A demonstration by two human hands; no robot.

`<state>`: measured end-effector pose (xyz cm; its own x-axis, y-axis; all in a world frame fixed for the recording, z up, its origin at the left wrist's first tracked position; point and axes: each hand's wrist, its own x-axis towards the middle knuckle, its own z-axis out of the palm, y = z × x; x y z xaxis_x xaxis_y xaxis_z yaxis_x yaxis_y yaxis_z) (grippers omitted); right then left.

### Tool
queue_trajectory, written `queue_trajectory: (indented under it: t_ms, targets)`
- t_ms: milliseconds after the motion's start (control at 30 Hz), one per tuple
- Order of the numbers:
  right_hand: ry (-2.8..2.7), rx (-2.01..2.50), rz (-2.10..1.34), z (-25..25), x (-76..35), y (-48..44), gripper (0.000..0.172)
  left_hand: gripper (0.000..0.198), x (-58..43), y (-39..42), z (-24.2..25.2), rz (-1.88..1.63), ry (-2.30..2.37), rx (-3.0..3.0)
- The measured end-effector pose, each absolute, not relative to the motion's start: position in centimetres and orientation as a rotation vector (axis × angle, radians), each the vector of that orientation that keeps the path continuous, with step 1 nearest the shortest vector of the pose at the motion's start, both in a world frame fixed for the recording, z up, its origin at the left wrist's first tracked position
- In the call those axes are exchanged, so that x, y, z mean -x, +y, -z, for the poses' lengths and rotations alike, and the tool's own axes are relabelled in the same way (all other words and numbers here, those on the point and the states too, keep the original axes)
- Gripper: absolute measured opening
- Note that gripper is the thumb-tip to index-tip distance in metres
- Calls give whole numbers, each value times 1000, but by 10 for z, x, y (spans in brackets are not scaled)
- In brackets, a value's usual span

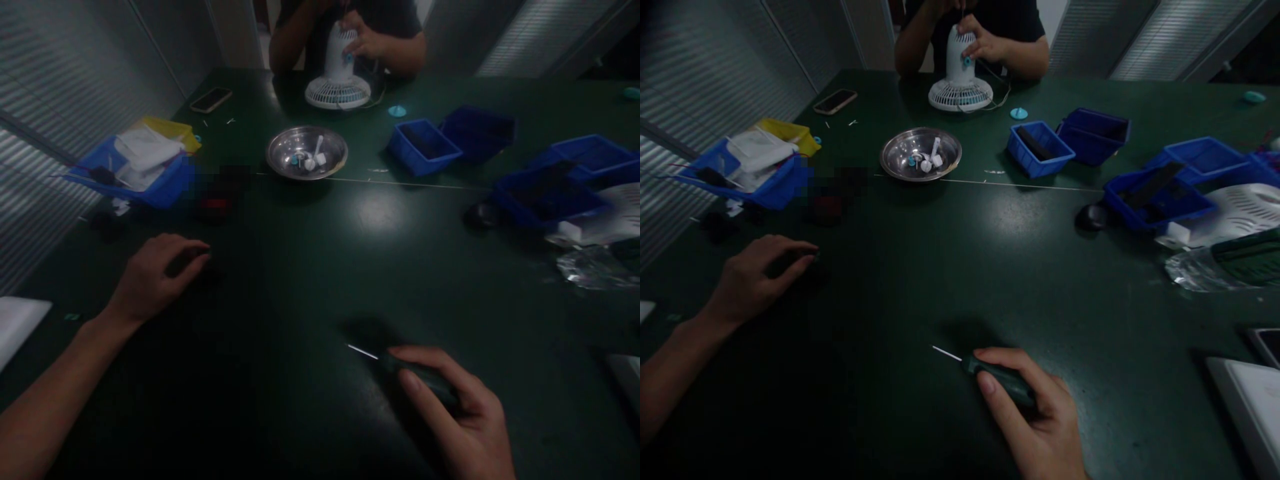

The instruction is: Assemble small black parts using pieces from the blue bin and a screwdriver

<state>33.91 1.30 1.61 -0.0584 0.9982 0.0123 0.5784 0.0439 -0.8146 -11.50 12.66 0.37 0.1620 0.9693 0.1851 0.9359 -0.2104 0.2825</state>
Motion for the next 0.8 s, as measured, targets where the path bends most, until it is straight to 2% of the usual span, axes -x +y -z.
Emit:
queue_trajectory:
  t_ms: [233, 500, 800]
  targets:
    - [-1708, 1603, -882, -14, -341, 13, 21, 31, 115, 132, -7, -544, 1827, -2122]
    - [-1690, 1612, -892, -14, -341, 12, 23, 34, 105, 116, -9, -763, 2003, -1660]
    - [-1687, 1580, -886, -15, -339, 13, 21, 43, 93, 105, -12, -871, 1991, -1588]
